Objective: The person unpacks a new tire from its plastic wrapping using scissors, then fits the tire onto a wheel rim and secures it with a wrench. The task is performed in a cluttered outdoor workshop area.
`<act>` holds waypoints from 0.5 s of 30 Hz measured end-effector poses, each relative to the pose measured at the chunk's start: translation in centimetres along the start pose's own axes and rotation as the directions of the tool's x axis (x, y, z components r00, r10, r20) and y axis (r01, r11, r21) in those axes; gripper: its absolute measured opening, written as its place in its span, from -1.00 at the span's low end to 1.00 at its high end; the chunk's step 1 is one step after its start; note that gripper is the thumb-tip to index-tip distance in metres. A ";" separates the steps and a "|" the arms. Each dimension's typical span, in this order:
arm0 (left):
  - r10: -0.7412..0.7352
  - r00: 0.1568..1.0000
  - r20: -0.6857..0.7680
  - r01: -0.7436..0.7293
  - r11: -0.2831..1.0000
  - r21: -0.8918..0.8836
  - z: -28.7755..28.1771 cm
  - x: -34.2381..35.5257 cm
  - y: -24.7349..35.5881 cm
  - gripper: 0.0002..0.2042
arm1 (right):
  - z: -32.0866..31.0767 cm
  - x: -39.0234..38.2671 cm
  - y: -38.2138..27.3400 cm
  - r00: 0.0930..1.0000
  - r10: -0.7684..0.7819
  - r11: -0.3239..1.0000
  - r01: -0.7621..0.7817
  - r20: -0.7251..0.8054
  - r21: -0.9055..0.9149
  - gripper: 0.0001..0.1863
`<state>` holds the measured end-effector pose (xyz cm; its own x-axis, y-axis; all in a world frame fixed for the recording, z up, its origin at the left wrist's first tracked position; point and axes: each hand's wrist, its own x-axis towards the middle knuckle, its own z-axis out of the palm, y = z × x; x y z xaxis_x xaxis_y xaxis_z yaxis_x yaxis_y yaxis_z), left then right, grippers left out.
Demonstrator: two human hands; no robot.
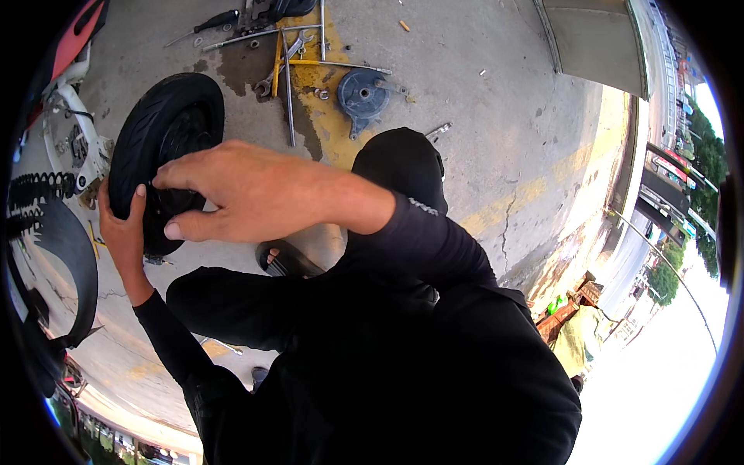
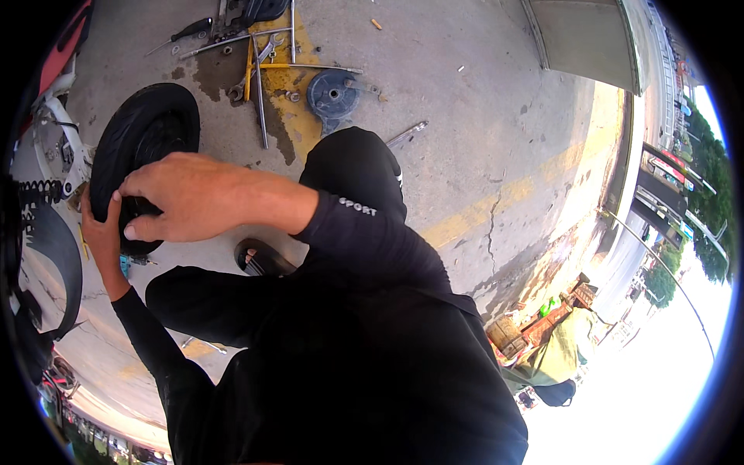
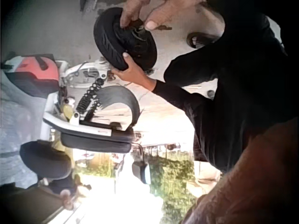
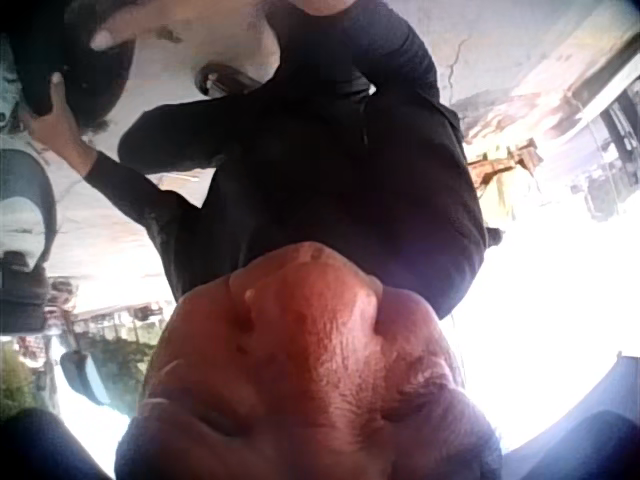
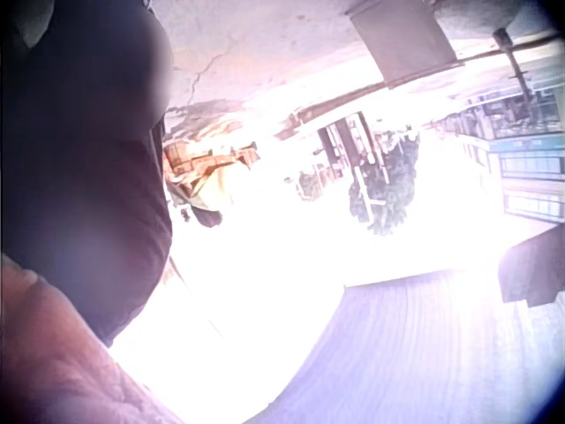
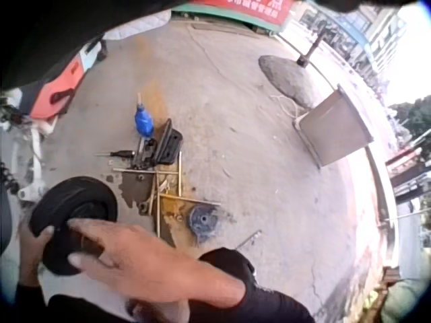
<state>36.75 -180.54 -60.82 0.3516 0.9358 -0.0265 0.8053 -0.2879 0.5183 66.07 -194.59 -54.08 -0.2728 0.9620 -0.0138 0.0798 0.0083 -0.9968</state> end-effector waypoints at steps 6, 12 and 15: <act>0.065 0.997 0.029 -0.070 0.967 0.246 1.4 1.7 2.7 -0.27 | -16.2 -16.8 13.7 0.503 0.643 0.721 -0.652 -0.577 0.235 -0.40; 0.084 0.996 -0.001 -0.077 0.922 0.378 1.6 4.1 0.1 -0.13 | -6.3 -30.0 32.1 -0.018 0.965 0.158 -0.758 -0.263 0.633 -0.30; 0.046 0.999 0.010 -0.047 0.969 0.242 1.6 5.5 3.4 -0.13 | -3.9 -32.2 36.7 -0.118 0.892 0.285 -0.602 -0.436 0.746 -0.45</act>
<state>42.17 -176.68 -60.56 0.3934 0.9193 -0.0114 0.8792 -0.3725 0.2971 81.54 -224.17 -89.91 0.5214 0.0128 -0.8532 -0.5278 -0.7808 -0.3342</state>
